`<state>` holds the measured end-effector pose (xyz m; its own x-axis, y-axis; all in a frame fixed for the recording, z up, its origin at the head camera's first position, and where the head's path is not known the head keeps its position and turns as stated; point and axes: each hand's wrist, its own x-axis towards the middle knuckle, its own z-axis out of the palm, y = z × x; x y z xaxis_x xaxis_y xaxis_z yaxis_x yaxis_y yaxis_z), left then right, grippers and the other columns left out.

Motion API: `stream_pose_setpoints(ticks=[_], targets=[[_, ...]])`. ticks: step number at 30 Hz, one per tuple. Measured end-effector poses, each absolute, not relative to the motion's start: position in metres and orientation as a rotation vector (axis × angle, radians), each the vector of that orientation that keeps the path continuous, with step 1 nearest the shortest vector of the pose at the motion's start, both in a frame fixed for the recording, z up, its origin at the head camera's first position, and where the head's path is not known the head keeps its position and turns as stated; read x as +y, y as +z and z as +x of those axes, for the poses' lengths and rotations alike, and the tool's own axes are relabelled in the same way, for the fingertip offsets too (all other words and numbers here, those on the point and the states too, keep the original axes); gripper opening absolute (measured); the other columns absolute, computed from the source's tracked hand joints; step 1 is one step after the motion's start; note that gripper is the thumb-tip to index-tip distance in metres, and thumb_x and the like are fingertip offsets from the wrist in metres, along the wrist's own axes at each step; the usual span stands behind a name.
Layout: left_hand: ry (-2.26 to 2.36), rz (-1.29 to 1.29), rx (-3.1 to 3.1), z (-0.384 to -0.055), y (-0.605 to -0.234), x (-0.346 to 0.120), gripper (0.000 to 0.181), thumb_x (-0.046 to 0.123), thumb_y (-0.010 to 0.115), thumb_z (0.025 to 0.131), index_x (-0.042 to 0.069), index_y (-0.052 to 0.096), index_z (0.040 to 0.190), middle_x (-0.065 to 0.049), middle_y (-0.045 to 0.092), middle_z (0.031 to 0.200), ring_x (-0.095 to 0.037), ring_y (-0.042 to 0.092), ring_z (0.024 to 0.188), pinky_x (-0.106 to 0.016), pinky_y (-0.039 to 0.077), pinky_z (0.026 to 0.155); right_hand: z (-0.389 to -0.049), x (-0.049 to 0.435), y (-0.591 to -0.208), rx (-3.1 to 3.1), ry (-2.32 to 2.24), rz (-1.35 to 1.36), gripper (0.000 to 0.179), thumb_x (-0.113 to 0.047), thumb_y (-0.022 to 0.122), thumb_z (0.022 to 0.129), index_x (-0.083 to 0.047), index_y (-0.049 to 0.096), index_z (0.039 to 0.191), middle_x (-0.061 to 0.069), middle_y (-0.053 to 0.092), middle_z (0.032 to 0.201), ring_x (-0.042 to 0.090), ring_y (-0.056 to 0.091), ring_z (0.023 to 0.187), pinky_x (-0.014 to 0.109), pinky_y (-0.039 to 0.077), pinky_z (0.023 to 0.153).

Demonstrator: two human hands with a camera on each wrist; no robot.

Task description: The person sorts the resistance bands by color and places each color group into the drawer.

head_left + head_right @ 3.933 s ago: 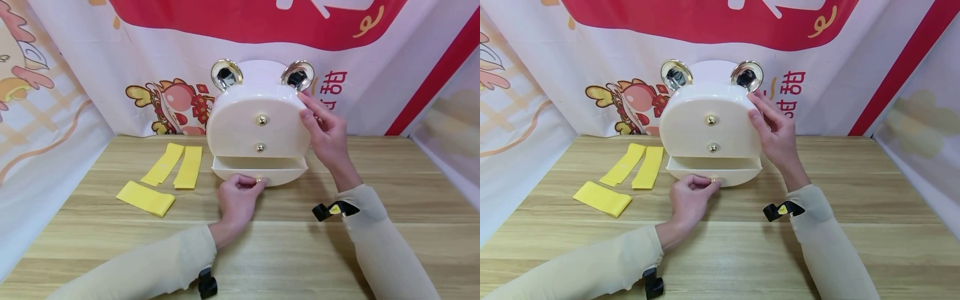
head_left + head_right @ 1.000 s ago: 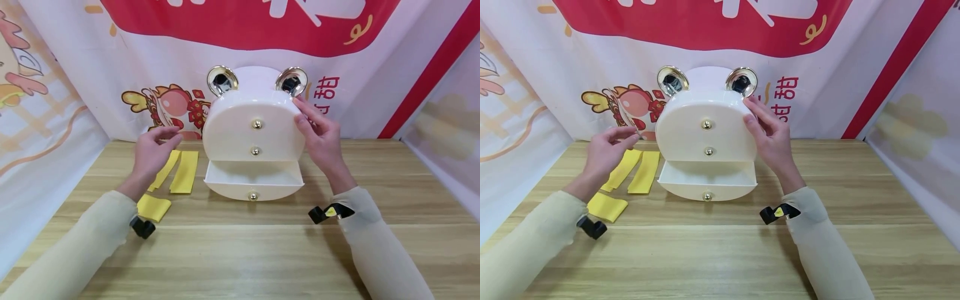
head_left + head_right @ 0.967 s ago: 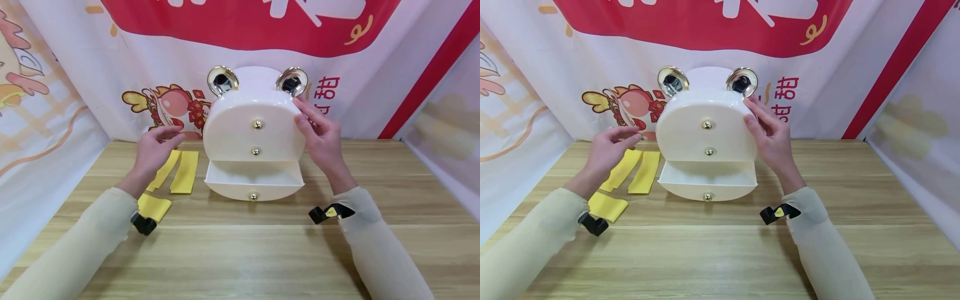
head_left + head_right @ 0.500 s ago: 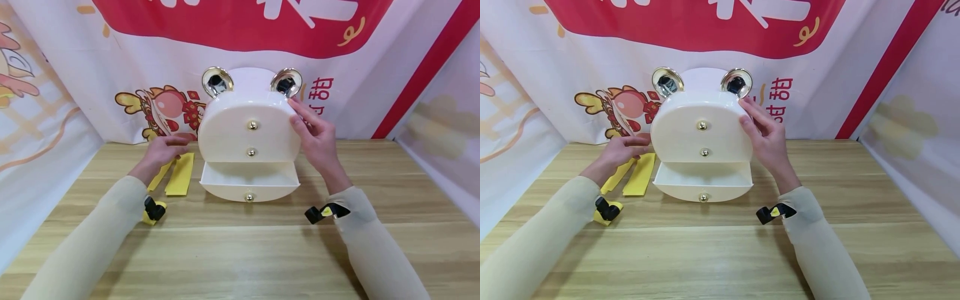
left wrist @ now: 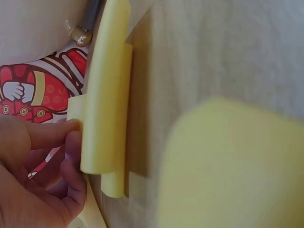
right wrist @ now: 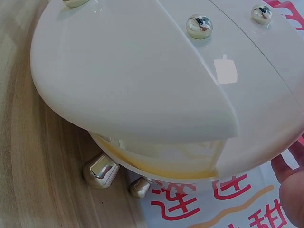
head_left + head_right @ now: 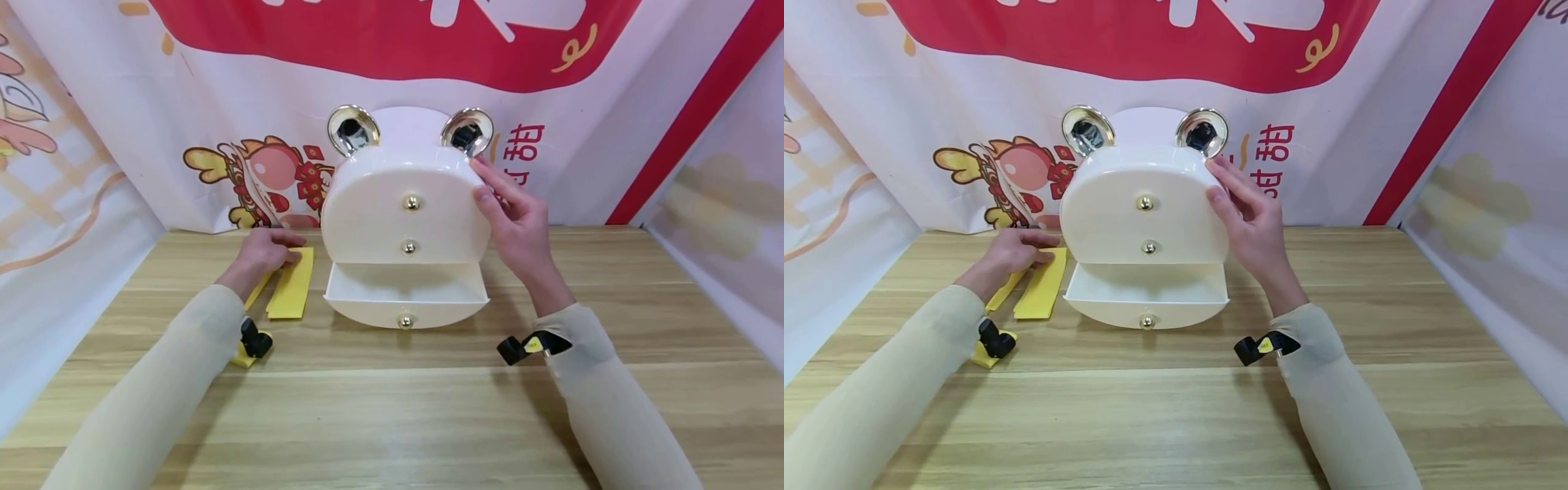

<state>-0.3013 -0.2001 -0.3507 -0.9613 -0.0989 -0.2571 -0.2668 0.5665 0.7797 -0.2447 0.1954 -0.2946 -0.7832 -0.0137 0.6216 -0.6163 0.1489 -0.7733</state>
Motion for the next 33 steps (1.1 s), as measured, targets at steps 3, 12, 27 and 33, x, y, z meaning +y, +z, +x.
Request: stream_pose_setpoints(ticks=[3,12,27,33], targets=[[1.338,-0.285,2.648,-0.298,-0.350,-0.200,0.035,0.005,0.066,0.103,0.009,0.071,0.138,-0.016,0.063,0.147,-0.030,0.055,0.115,-0.033,0.057,0.092,-0.244,0.195,-0.294,-1.958,1.679,0.595,0.036,-0.017,0.066,0.106,-0.019,0.069,0.142,0.002,0.061,0.156,0.018,0.054,0.149,0.026,0.055,0.108],[1.068,0.058,2.931,-0.270,-0.328,-0.196,0.023,0.008,0.069,0.102,0.009,0.078,0.123,-0.018,0.070,0.135,-0.035,0.054,0.120,-0.046,0.051,0.096,-0.244,0.195,-0.294,-1.950,1.677,0.597,0.036,-0.016,0.066,0.106,-0.017,0.070,0.142,0.003,0.061,0.156,0.018,0.054,0.149,0.026,0.055,0.108],[0.903,0.405,3.141,-0.209,-0.254,-0.191,0.017,0.017,0.078,0.097,0.012,0.084,0.112,-0.013,0.079,0.105,-0.026,0.063,0.090,-0.027,0.047,0.063,-0.245,0.196,-0.295,-1.948,1.681,0.598,0.036,-0.016,0.066,0.106,-0.017,0.070,0.142,0.003,0.061,0.156,0.019,0.054,0.149,0.026,0.055,0.107],[0.976,0.447,3.268,-0.184,-0.225,-0.185,0.018,0.021,0.085,0.090,0.014,0.086,0.107,-0.006,0.077,0.086,-0.010,0.061,0.071,-0.019,0.044,0.059,-0.245,0.196,-0.295,-1.939,1.704,0.599,0.036,-0.016,0.066,0.106,-0.016,0.070,0.141,0.003,0.061,0.156,0.019,0.054,0.149,0.026,0.056,0.106]])
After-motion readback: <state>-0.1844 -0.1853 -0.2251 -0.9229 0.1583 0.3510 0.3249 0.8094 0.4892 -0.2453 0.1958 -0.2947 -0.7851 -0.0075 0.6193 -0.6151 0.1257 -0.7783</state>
